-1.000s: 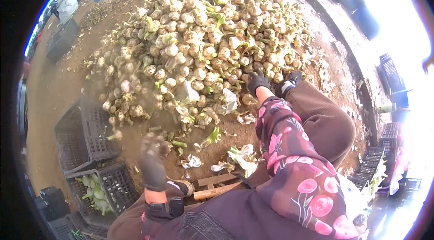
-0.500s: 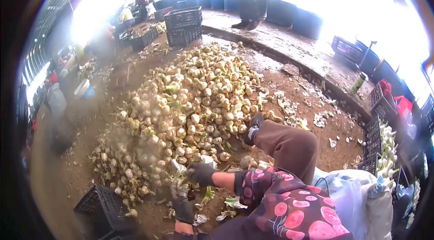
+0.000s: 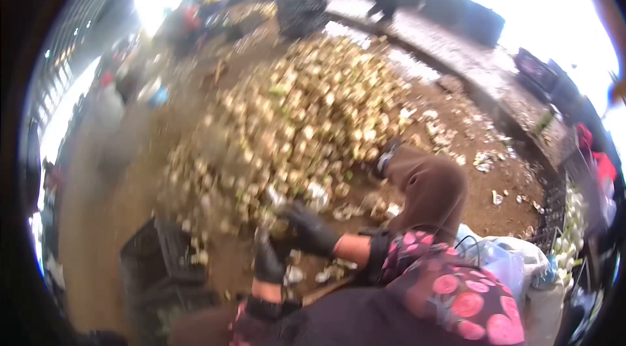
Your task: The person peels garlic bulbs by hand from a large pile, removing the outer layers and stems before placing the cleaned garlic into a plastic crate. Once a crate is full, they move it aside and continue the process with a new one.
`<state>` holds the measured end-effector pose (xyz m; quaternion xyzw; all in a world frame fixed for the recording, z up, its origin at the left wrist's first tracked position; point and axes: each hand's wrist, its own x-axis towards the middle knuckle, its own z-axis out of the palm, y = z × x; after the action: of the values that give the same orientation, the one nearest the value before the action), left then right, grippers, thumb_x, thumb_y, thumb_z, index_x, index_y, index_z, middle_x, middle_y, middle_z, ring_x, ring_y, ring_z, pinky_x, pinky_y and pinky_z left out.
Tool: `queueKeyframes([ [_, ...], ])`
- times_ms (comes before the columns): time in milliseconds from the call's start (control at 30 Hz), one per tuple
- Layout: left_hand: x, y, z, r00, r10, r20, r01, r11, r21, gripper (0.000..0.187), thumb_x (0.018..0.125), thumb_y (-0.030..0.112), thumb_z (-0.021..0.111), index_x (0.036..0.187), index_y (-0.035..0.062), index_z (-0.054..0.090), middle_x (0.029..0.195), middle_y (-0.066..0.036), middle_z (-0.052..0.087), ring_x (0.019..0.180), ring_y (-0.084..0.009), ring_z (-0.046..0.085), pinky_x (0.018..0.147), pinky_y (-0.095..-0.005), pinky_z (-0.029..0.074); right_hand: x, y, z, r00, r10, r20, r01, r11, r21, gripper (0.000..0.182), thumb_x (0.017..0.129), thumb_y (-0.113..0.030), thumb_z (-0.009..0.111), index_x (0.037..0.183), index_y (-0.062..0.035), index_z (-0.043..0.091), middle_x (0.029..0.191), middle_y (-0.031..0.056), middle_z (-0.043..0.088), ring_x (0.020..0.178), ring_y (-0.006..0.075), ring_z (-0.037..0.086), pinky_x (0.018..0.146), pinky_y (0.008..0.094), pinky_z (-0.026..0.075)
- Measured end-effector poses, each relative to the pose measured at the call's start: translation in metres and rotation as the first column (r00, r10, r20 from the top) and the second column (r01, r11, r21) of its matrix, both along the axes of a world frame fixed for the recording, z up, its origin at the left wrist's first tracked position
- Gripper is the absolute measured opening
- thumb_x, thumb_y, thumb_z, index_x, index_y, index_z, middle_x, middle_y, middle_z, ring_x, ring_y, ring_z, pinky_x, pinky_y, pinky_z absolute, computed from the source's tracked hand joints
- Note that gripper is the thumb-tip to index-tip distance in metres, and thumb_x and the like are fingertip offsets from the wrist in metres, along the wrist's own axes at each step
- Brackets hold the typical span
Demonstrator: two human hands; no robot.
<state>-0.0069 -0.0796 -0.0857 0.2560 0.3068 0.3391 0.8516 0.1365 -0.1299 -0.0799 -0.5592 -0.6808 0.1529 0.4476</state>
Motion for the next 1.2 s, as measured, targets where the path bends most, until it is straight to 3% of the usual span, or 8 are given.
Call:
queueKeyframes([
  [333, -0.020, 0.015, -0.006, 0.976, -0.097, 0.194, 0.049, 0.970, 0.238, 0.031, 0.091, 0.015, 0.049, 0.120, 0.0045, 0.049, 0.110, -0.008, 0.060, 0.093, -0.0188, 0.061, 0.083, -0.0328, 0.050, 0.001, 0.011, -0.013, 0.820, -0.108, -0.562, -0.048, 0.966, -0.256, 0.061, 0.065, -0.012, 0.081, 0.116, -0.0076, 0.049, 0.113, 0.0132, 0.053, 0.109, 0.0235, 0.052, 0.082, 0.0346, 0.050],
  [433, -0.011, 0.019, -0.003, 0.986, -0.008, 0.166, -0.015, 0.990, 0.137, 0.031, 0.090, 0.015, 0.050, 0.119, 0.0038, 0.049, 0.106, -0.006, 0.060, 0.086, -0.0163, 0.060, 0.075, -0.0308, 0.051, 0.005, 0.018, 0.007, 0.999, -0.028, 0.020, 0.026, 0.995, 0.097, 0.061, 0.063, -0.012, 0.081, 0.115, -0.0060, 0.049, 0.115, 0.0145, 0.053, 0.108, 0.0300, 0.052, 0.087, 0.0394, 0.047],
  [667, -0.010, 0.017, -0.007, 0.989, 0.123, -0.077, -0.100, 0.963, 0.252, 0.049, 0.082, 0.005, 0.050, 0.130, 0.0010, 0.038, 0.107, -0.010, 0.056, 0.093, -0.0140, 0.057, 0.078, -0.0251, 0.050, -0.001, 0.017, 0.010, 0.999, -0.042, -0.002, 0.042, 0.999, 0.008, 0.058, 0.068, -0.011, 0.079, 0.116, -0.0021, 0.048, 0.112, 0.0155, 0.055, 0.105, 0.0316, 0.055, 0.087, 0.0388, 0.047],
  [767, -0.008, 0.016, -0.003, 0.991, 0.129, 0.028, -0.132, 0.969, 0.207, 0.055, 0.077, -0.001, 0.045, 0.132, 0.0009, 0.037, 0.110, -0.011, 0.055, 0.093, -0.0139, 0.057, 0.075, -0.0242, 0.050, 0.002, 0.020, 0.000, 0.566, -0.067, -0.822, -0.332, 0.894, -0.301, 0.055, 0.079, -0.005, 0.068, 0.126, -0.0031, 0.039, 0.111, 0.0076, 0.057, 0.093, 0.0183, 0.061, 0.078, 0.0299, 0.052],
  [900, -0.009, 0.014, 0.012, 0.993, 0.019, -0.120, 0.041, 0.879, 0.475, 0.057, 0.073, -0.002, 0.044, 0.130, 0.0011, 0.042, 0.116, -0.008, 0.055, 0.093, -0.0139, 0.057, 0.074, -0.0230, 0.049, 0.001, 0.023, -0.012, -0.050, -0.280, -0.959, -0.481, 0.848, -0.223, 0.027, 0.095, -0.030, 0.049, 0.106, -0.0048, 0.049, 0.084, 0.0037, 0.059, 0.067, 0.0108, 0.056, 0.056, 0.0244, 0.047],
  [933, -0.006, 0.012, 0.011, 0.998, 0.039, -0.059, -0.011, 0.906, 0.423, 0.054, 0.073, -0.001, 0.044, 0.126, 0.0016, 0.048, 0.119, -0.007, 0.054, 0.094, -0.0136, 0.057, 0.075, -0.0231, 0.049, -0.004, 0.026, -0.012, 0.272, -0.244, -0.931, -0.376, 0.864, -0.336, 0.031, 0.097, -0.037, 0.043, 0.099, -0.0073, 0.051, 0.075, 0.0010, 0.057, 0.059, 0.0090, 0.051, 0.047, 0.0223, 0.040],
  [1067, -0.005, 0.006, 0.004, 0.999, 0.037, 0.011, -0.038, 0.965, 0.260, 0.042, 0.077, 0.001, 0.044, 0.119, 0.0000, 0.054, 0.111, -0.008, 0.059, 0.088, -0.0133, 0.060, 0.070, -0.0241, 0.052, -0.009, 0.023, -0.015, 0.484, -0.358, -0.798, -0.223, 0.832, -0.508, 0.035, 0.096, -0.040, 0.041, 0.102, -0.0070, 0.054, 0.080, 0.0016, 0.060, 0.059, 0.0106, 0.056, 0.046, 0.0229, 0.044],
  [1200, -0.006, 0.008, -0.005, 0.992, 0.126, -0.028, -0.121, 0.981, 0.149, 0.033, 0.078, 0.000, 0.044, 0.108, -0.0008, 0.060, 0.094, -0.010, 0.065, 0.073, -0.0181, 0.065, 0.059, -0.0263, 0.053, -0.006, 0.027, -0.030, -0.125, -0.314, -0.941, -0.513, 0.832, -0.210, 0.037, 0.096, -0.038, 0.041, 0.112, -0.0070, 0.053, 0.099, 0.0068, 0.064, 0.082, 0.0164, 0.066, 0.061, 0.0262, 0.056],
])
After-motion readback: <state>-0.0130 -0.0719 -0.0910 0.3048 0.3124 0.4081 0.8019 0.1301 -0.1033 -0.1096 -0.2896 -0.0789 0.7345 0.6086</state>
